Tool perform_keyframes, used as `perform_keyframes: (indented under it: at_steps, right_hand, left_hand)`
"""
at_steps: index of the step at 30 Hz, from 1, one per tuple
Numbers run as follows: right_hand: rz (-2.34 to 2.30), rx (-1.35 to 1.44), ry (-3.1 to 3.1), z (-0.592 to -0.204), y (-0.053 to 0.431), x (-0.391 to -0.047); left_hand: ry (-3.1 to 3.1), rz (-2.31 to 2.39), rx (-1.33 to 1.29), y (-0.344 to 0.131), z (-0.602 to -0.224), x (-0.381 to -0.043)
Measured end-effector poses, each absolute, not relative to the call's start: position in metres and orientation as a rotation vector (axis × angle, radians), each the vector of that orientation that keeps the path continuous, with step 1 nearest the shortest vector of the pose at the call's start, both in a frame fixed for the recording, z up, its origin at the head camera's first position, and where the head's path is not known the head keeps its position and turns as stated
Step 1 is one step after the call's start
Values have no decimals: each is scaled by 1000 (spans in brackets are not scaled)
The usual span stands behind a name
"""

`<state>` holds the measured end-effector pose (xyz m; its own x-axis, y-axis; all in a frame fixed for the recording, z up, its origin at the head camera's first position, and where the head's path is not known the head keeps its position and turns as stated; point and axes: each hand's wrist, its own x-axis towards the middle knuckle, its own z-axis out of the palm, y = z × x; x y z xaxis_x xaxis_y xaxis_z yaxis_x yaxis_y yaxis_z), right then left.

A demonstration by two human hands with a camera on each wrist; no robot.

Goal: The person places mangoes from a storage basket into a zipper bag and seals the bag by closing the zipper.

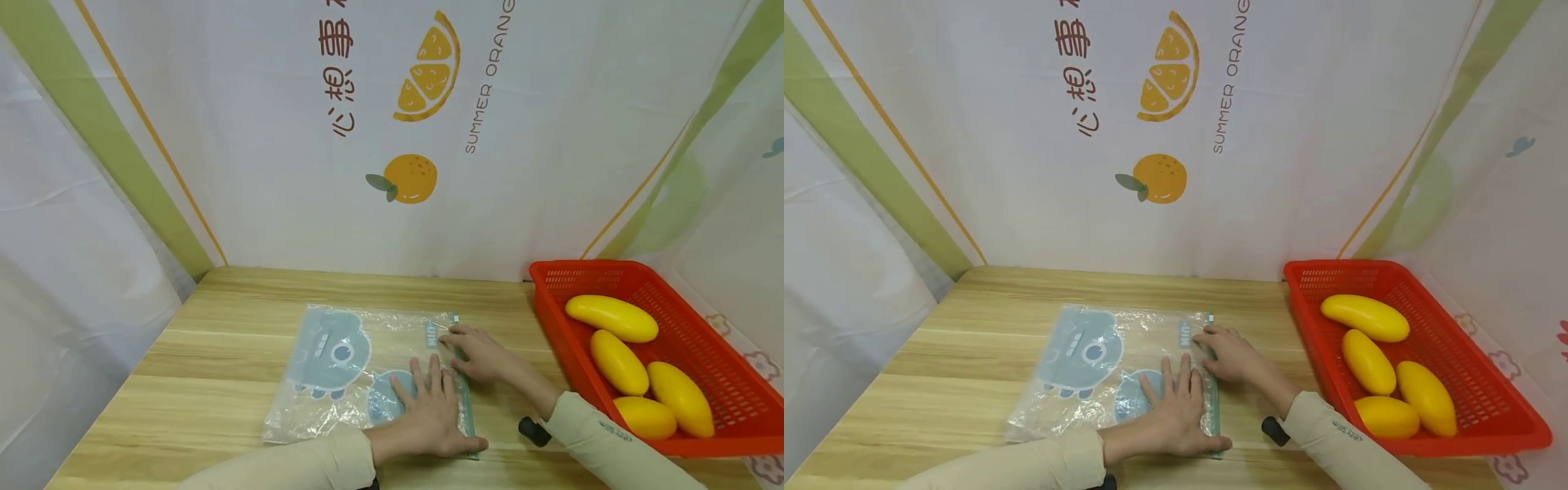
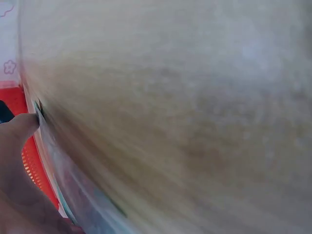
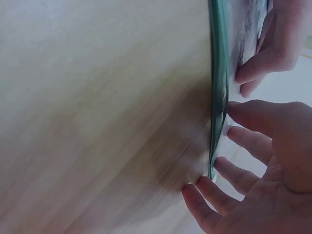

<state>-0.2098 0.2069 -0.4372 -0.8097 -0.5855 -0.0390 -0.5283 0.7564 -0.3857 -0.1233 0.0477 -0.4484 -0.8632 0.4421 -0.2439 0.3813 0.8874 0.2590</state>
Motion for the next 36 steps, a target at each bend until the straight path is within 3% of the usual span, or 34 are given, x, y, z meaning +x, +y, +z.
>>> perform_keyframes:
  at_steps: [36]
  right_hand:
    - [-428, -861, 2786, -447, 216, -208]
  left_hand:
    - [2754, 336, 562, 37, -447, -126]
